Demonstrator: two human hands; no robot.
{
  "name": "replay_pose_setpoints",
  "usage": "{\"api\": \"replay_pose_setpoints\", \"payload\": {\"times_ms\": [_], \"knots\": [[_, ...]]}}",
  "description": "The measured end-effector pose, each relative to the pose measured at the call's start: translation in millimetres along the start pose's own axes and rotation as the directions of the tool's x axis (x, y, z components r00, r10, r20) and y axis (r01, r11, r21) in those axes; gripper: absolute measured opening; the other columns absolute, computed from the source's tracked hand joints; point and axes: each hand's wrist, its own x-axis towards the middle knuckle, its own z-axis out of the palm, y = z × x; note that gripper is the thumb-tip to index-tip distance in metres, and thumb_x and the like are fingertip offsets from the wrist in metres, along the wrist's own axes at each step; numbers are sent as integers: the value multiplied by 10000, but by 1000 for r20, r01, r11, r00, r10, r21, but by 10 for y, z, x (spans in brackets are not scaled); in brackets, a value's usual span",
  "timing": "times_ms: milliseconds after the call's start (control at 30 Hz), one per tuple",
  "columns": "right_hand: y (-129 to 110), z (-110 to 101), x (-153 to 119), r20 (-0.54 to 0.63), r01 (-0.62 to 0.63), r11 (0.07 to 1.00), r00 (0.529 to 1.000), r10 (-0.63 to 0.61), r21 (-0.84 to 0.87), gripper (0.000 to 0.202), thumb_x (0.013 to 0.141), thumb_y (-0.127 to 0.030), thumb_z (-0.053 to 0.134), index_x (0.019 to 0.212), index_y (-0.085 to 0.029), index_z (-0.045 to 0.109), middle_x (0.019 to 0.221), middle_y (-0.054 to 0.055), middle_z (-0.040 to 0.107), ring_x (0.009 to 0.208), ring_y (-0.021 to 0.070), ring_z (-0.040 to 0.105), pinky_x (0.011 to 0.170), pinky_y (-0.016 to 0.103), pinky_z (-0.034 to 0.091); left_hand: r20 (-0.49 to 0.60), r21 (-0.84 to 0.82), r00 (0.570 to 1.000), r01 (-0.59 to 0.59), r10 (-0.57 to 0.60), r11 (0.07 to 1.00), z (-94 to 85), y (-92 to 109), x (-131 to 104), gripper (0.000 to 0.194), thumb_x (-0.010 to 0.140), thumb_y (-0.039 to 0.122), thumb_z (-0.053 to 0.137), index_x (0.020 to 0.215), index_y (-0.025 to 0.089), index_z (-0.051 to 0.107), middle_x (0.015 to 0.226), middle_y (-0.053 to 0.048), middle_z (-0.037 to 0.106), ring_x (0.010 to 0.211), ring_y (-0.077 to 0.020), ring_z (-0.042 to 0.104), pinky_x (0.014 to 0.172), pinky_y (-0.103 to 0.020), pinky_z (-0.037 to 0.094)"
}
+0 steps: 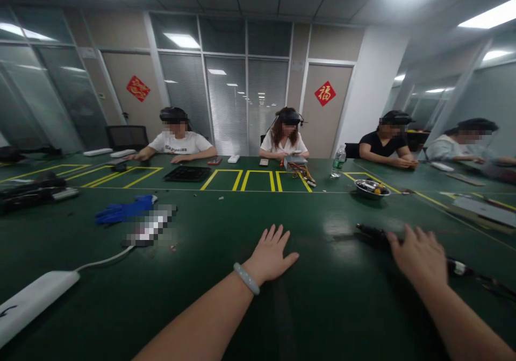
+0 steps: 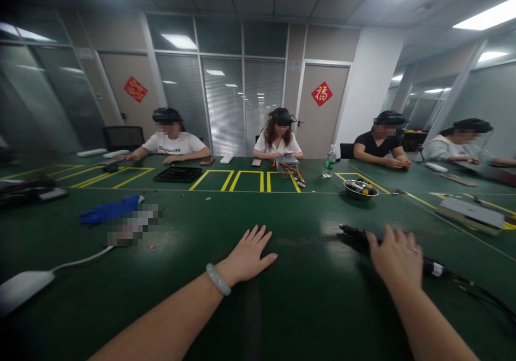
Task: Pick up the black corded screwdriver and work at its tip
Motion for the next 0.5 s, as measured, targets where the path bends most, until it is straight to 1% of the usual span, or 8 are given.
{"api": "replay_pose_setpoints", "payload": {"times_ms": [33,67,100,133,167,233,333,500], "knots": [[230,68,42,31,-51,998,998,52,-24,754,895,-607,236,1326,-57,521,1317,290,501,1280,439,404,1004,575,287,-1,3,1000,1,-1,1000,4,2,2,793,909,727,171,1522,226,218,1594,-75,134,1464,-310,53,1171,-512,98],[405,124,72,66,-84,996,994,86,-37,746,883,-632,242,1268,-93,584,1252,276,551,1226,445,456,978,567,304,-3,7,1000,4,-4,1000,7,5,3,794,909,727,170,1521,223,218,1595,-77,133,1464,-309,52,1172,-512,97],[523,165,93,96,-105,994,989,108,-41,733,873,-650,250,1216,-125,628,1204,261,581,1185,449,487,959,563,311,-7,11,1000,7,-7,1000,7,8,3,794,910,725,168,1521,220,219,1595,-79,132,1464,-308,50,1172,-513,97],[585,192,108,127,-112,993,985,116,-37,723,866,-659,257,1184,-143,651,1183,254,591,1166,456,496,948,568,306,-8,16,1000,8,-7,1000,4,12,2,793,912,723,167,1521,218,218,1595,-81,133,1464,-307,50,1172,-514,98],[603,204,122,147,-122,992,981,125,-30,717,859,-666,266,1170,-156,661,1183,253,589,1166,468,489,939,580,295,-4,18,1000,6,-6,1000,-2,16,0,791,914,721,167,1522,217,215,1595,-81,132,1464,-307,51,1172,-515,101],[558,198,148,156,-144,990,977,144,-15,710,849,-676,285,1180,-172,660,1205,262,574,1181,493,460,922,610,266,8,19,1000,1,-1,1000,-22,25,-4,788,915,719,170,1524,220,206,1595,-80,128,1464,-307,56,1171,-520,110],[486,168,182,167,-141,990,976,137,9,692,843,-685,314,1178,-192,666,1220,267,568,1180,498,446,923,620,222,22,21,1000,0,0,1000,-43,28,-9,784,917,717,179,1526,224,192,1596,-77,123,1463,-311,59,1169,-529,123],[565,173,211,225,-148,989,965,139,24,691,848,-684,323,1202,-188,650,1265,273,540,1200,488,429,910,615,206,2,10,1000,-5,5,1000,-13,2,-5,789,912,722,199,1530,232,172,1595,-76,131,1459,-319,78,1166,-541,143]]}}
